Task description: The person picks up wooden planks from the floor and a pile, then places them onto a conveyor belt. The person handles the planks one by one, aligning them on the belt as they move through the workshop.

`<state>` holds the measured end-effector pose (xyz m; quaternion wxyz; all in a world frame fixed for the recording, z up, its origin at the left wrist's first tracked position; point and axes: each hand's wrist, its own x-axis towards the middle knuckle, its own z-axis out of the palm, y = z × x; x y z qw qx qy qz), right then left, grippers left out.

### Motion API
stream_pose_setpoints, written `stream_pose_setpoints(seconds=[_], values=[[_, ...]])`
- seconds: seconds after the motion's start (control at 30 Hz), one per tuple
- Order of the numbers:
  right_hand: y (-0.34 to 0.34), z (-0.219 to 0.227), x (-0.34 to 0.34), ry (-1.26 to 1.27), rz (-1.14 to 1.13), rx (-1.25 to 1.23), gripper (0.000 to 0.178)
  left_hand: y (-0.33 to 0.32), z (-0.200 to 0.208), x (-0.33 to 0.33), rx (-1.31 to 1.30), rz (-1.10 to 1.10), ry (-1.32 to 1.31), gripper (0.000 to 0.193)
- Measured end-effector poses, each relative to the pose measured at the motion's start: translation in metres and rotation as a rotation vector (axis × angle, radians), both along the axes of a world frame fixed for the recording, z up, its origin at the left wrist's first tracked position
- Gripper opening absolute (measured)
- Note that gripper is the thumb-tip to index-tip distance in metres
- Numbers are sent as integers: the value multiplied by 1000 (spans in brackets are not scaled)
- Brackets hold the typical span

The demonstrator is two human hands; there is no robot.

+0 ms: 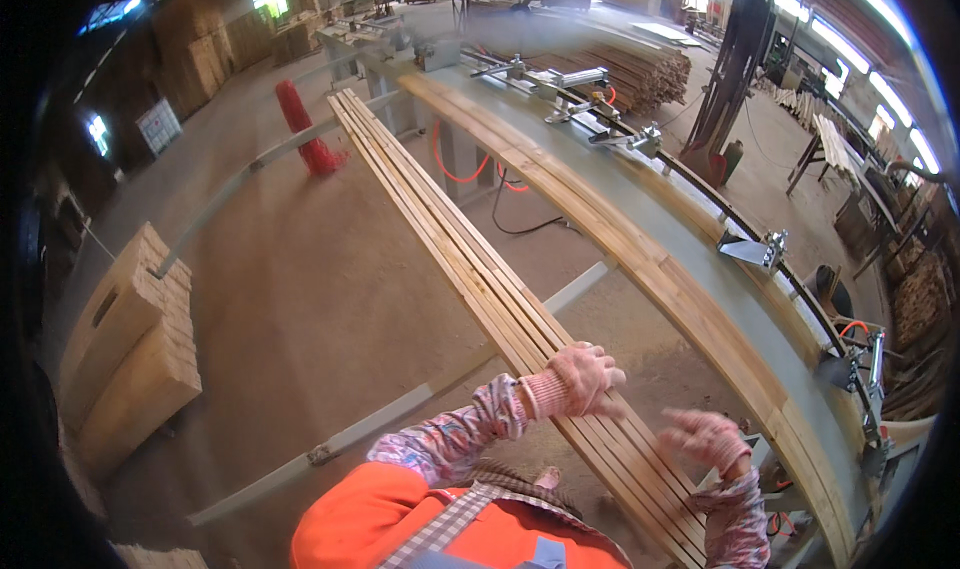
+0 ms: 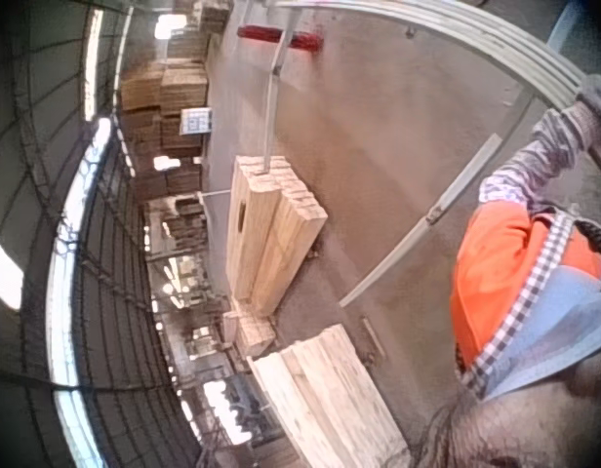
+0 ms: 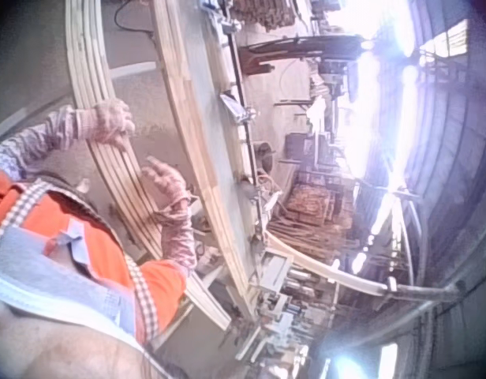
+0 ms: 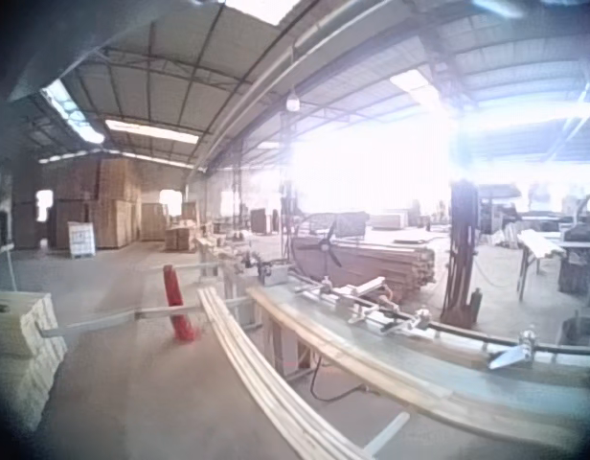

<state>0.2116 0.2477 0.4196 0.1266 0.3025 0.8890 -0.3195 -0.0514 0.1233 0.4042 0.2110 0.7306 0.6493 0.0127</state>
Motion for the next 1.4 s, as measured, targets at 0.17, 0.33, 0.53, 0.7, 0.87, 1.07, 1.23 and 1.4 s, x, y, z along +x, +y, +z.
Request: stream_pose_setpoints(seconds=[0.17,0.33,0.53,0.7,0.87,1.07,1.23,1.4], values=[[74,-55,-20,-240,-173,848,70,36,2,10,-166,211,41,55],[138,-120,-7,-103,-204,1056,63,36,-1,12,-95,270,41,61],[94,-96,33,437,-31,275,63,29,-32,17,328,288,194,85],[25,-51,42,211,-250,-796,53,31,-31,16,274,254,133,88],[48,-17,23,-83,70,-611,58,32,2,18,-73,223,129,68],[128,-51,-34,-170,-217,748,81,35,-12,15,-28,278,142,63],[172,-95,-40,-401,-424,866,75,38,-6,16,-36,263,127,59],[165,-97,-13,-216,-116,790,72,31,-8,17,41,323,81,68]])
